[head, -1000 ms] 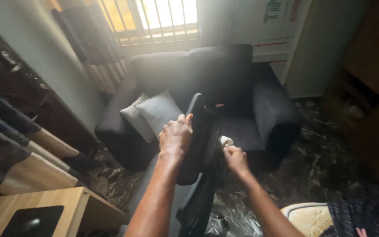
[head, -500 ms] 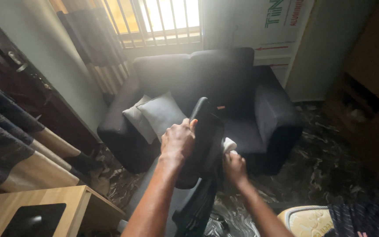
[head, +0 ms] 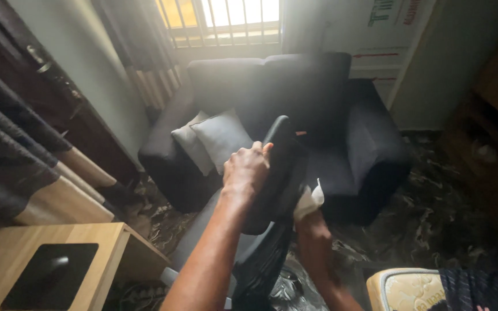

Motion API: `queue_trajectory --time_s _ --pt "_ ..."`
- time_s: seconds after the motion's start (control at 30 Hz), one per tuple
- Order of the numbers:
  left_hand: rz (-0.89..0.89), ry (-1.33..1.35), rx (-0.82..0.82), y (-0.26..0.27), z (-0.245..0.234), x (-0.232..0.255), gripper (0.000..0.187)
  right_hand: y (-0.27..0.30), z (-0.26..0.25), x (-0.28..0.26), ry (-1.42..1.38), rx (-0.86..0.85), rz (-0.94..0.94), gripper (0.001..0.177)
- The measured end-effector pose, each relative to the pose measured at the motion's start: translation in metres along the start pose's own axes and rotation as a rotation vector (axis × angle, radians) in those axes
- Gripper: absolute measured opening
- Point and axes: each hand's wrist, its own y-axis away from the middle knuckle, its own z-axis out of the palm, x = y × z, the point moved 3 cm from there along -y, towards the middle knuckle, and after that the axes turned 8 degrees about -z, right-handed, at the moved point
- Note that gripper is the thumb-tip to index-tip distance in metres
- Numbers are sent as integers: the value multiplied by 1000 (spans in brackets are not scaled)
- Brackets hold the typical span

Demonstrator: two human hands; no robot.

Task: The person wipes the armrests, seat, and backrest of a black office chair using a white cloth. They move around the chair to clean different surfaces and then push the chair back toward the desk.

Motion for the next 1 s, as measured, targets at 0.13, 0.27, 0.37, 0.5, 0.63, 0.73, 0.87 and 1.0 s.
queue_trajectory --time_s 0.13,0.27,0.37,0.5,0.63,0.73,0.87,1.0 --pt "33 5 44 0 6 -2 51 -2 -7 10 -86 37 -44 35" --pt "46 4 59 -1 4 2 50 -24 -27 10 -235 68 -108 34" --pt "27 4 48 -1 4 6 50 -23 -25 16 -265 20 -78 31" --pt "-15 44 46 -5 9 16 50 -26 -18 40 -293 -9 -139 20" --pt "-51 78 77 -10 14 29 51 -31 -8 70 -355 -68 -61 31" --pt "-124 113 56 -12 14 37 50 -45 -12 82 -370 -59 -152 28" --pt "-200 245 15 -21 21 26 55 -46 18 121 -296 -88 -271 16" --pt "-177 952 -299 -23 56 -30 80 -85 14 126 -307 -102 -344 19"
